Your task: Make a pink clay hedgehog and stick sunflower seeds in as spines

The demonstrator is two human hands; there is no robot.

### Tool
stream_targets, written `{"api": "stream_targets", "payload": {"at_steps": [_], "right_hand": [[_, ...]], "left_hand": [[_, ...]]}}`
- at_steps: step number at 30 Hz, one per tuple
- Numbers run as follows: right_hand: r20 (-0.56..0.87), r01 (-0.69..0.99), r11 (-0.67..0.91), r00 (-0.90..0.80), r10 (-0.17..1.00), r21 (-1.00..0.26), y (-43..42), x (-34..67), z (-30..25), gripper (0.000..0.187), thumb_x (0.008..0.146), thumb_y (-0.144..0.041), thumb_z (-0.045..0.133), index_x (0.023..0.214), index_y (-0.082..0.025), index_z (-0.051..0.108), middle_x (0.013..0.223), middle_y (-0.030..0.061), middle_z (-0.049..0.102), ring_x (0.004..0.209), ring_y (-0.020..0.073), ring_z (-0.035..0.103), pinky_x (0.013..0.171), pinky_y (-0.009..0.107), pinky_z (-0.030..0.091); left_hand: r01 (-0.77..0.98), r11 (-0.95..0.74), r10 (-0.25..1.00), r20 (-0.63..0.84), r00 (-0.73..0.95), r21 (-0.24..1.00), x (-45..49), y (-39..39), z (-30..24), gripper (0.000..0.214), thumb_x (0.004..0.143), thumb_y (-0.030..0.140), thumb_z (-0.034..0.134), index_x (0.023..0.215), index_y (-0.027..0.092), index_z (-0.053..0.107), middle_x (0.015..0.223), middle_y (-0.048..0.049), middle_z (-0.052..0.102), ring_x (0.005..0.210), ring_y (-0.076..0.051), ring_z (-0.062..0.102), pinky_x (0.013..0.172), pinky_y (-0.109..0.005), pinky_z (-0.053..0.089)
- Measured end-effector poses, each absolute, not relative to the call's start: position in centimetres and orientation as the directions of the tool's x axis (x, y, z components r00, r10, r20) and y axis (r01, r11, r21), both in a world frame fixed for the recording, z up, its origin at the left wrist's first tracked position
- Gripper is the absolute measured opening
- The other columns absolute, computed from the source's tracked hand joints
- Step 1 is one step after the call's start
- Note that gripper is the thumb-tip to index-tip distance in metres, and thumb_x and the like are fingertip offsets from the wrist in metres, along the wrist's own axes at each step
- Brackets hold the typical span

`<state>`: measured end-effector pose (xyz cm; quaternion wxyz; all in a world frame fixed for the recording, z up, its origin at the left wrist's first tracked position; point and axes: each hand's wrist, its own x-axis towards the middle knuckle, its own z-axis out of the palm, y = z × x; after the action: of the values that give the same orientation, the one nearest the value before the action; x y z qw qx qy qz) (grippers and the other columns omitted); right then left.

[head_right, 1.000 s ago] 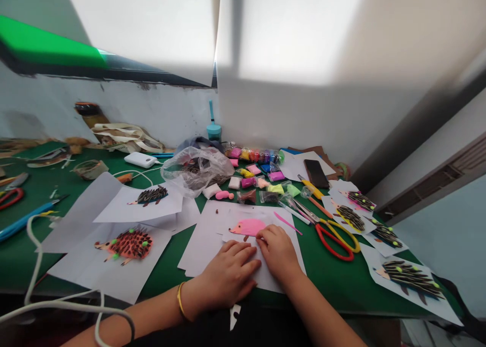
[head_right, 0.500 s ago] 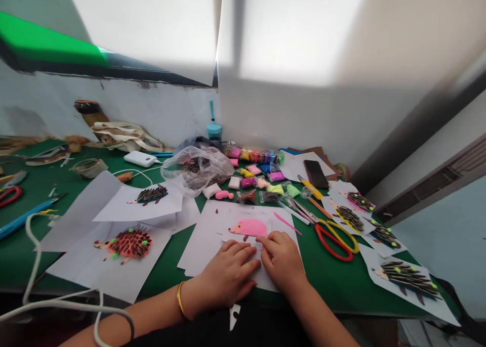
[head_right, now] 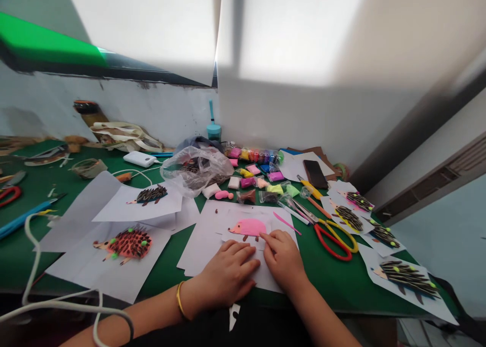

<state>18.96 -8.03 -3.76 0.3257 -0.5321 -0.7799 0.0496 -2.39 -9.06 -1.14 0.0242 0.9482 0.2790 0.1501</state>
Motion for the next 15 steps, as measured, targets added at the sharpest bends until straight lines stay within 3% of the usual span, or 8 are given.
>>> {"api": "stream_targets", "payload": {"at_steps": [11,15], "right_hand": [[0.400,0.845,0.438,-0.303,0.865,-0.307,-7.96,18.39,-3.78,0.031,0.087,-0.016,0.053,0.108,-0.022,0.075,0.088,0.0071,0.064,0.085,0.0211,0.056,0.079,0.034,0.044],[0.421,0.822,0.435,-0.271,0.866,-0.367,-7.99,18.70,-3.74,0.034,0.088,-0.016,0.049,0.112,-0.020,0.073,0.089,0.0077,0.065,0.086,0.0212,0.057,0.079,0.034,0.045]], "left_hand": [[0.524,-0.843,0.535,0.293,0.793,0.119,-2.41,-9.11,-1.51,0.041,0.093,0.043,0.049,0.125,0.017,0.055,0.132,-0.0122,0.056,0.123,-0.028,0.049,0.104,-0.044,0.035],[0.527,-0.839,0.541,0.287,0.790,0.131,-2.41,-9.09,-1.33,0.039,0.092,0.043,0.051,0.122,0.019,0.057,0.129,-0.0119,0.057,0.122,-0.028,0.050,0.102,-0.045,0.036]]}}
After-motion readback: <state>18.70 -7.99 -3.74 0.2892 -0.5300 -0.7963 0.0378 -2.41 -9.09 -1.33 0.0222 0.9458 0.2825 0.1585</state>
